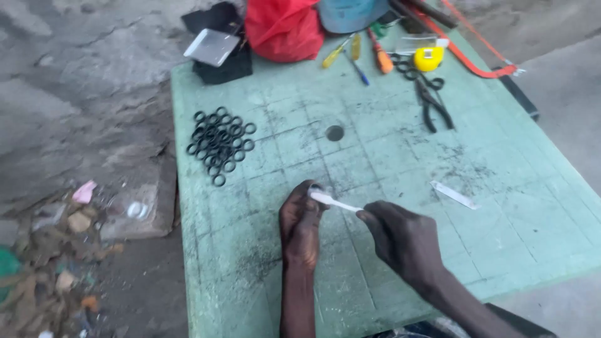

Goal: The person is organizing small black rubber rings by picking them up from a table and placing them into a red fabric bag, occasionally using a small plastic strip to assist.

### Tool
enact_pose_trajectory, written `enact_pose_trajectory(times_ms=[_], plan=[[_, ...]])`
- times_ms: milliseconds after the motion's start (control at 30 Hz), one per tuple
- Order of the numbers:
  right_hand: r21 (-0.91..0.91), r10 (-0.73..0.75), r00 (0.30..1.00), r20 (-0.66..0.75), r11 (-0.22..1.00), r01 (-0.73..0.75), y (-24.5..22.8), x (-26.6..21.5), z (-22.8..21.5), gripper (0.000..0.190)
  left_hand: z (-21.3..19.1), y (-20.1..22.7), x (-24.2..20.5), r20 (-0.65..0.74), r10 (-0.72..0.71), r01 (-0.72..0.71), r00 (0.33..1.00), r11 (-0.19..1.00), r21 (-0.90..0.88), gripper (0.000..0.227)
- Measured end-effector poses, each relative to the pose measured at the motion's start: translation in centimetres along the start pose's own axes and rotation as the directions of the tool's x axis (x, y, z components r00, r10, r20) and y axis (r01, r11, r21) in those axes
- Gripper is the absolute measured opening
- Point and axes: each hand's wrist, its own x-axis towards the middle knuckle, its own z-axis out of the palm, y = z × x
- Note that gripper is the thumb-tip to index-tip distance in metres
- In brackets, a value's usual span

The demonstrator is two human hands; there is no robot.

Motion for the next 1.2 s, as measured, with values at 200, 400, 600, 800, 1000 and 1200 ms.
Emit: enact_pose_trajectory(times_ms=[200, 400, 600, 800, 1000, 1200], plan=[[-0.104, 0.210, 0.977, -0.031, 0.972, -0.212, 2.6, -1.7, 0.3, 0.028, 1.6, 4.2, -1.7, -0.008, 0.092, -0.092, 0.996, 0.994, -0.060, 0.029], [0.125, 0.000, 0.994, -0.107, 0.992, 0.014, -1.4, -0.3, -0.4, 0.019, 2.0, 4.1, -1.3, -0.029, 0.178, -0.173, 0.984, 0.978, 0.119, 0.030], [0.178, 0.067, 0.997, 0.042, 0.981, -0.073, -2.4, 1.3, 0.9, 0.021, 1.1, 6.0, -1.1, 0.028, 0.284, -0.275, 0.958, 0.895, 0.351, 0.035], [-0.146, 0.329, 0.939, 0.102, 0.939, -0.313, 3.7, -1.6, 0.2, 0.020, 1.0, 8.7, -1.8, -0.043, 0.293, -0.286, 0.955, 0.950, 0.127, 0.034], [0.195, 0.082, 0.997, -0.017, 0.978, -0.077, -2.5, 0.4, -2.1, 0.020, 2.2, 8.1, -1.5, 0.093, 0.155, -0.165, 0.983, 0.980, 0.113, 0.047], [0.005, 0.071, 0.991, -0.116, 0.997, -0.071, -2.7, 2.3, -1.8, 0.022, 1.5, 9.5, -2.6, 0.128, 0.137, -0.179, 0.982, 0.885, 0.429, 0.047]])
